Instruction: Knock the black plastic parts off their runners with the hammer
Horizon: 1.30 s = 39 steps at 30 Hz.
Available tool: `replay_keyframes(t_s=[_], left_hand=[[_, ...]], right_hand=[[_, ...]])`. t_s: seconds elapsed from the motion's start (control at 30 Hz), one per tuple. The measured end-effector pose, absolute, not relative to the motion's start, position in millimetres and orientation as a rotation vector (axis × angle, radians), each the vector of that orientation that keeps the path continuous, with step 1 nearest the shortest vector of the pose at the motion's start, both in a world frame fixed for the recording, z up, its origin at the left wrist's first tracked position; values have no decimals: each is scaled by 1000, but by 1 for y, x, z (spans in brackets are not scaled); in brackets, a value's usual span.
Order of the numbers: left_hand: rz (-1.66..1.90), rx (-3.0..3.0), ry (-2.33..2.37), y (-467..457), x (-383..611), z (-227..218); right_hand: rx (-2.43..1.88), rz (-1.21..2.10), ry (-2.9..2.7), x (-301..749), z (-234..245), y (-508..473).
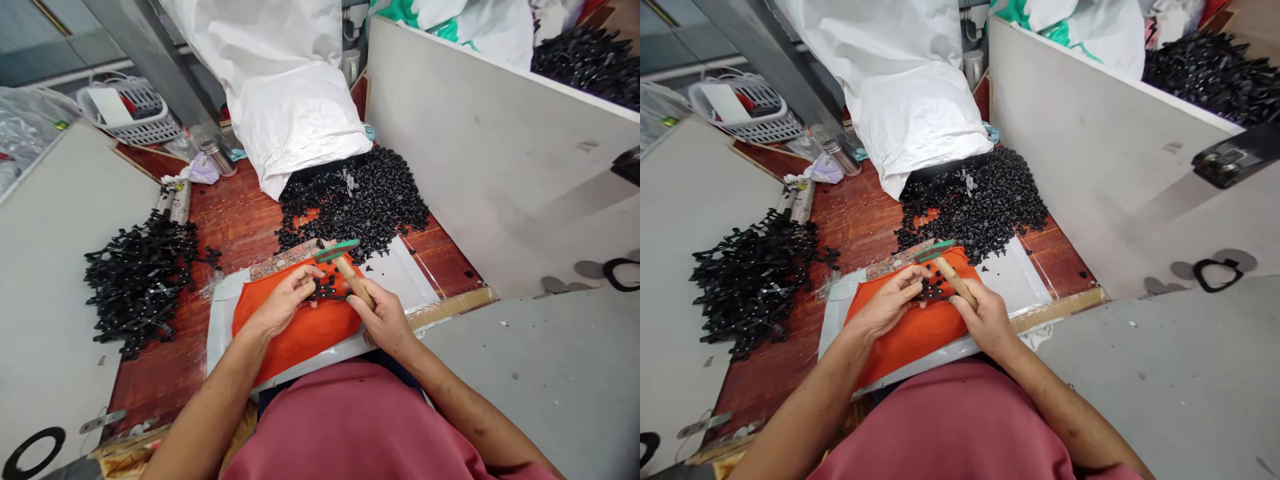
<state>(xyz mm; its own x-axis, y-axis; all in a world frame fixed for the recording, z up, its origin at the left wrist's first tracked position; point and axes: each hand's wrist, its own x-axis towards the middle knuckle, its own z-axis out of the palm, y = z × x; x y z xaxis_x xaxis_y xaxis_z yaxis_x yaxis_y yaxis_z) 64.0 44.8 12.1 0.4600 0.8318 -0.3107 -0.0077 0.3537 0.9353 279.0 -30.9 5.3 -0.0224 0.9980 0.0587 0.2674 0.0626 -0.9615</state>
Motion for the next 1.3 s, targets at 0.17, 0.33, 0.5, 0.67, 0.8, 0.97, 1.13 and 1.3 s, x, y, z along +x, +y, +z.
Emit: replay_keyframes(t_s=[0.17,0.33,0.5,0.67,0.8,0.97,1.13,1.3], left_hand=[[961,1085,1010,27,80,2],[760,1470,1097,18,76,13],[594,1801,1276,7,74,23],[740,1734,1406,41,52,2],[755,1718,1451,81,37,-9],[655,1823,1409,98,45,-13],[603,1848,1411,97,49,-22],[584,1880,1427,95,50,-23]], right_hand=[[-1396,1051,-1471,258,-5,-28],[-1408,1024,-1346,251,-10,-34],[-1387,1067,-1274,245,-6,-33],[-1320,1019,-1366,258,-4,-39],[-1503,952,-1459,289,-10,-54],[-1701,966,-1564,318,-29,-79],[-1769,956,-1630,322,-39,-86],[-1781,959,-1648,321,-39,-83]])
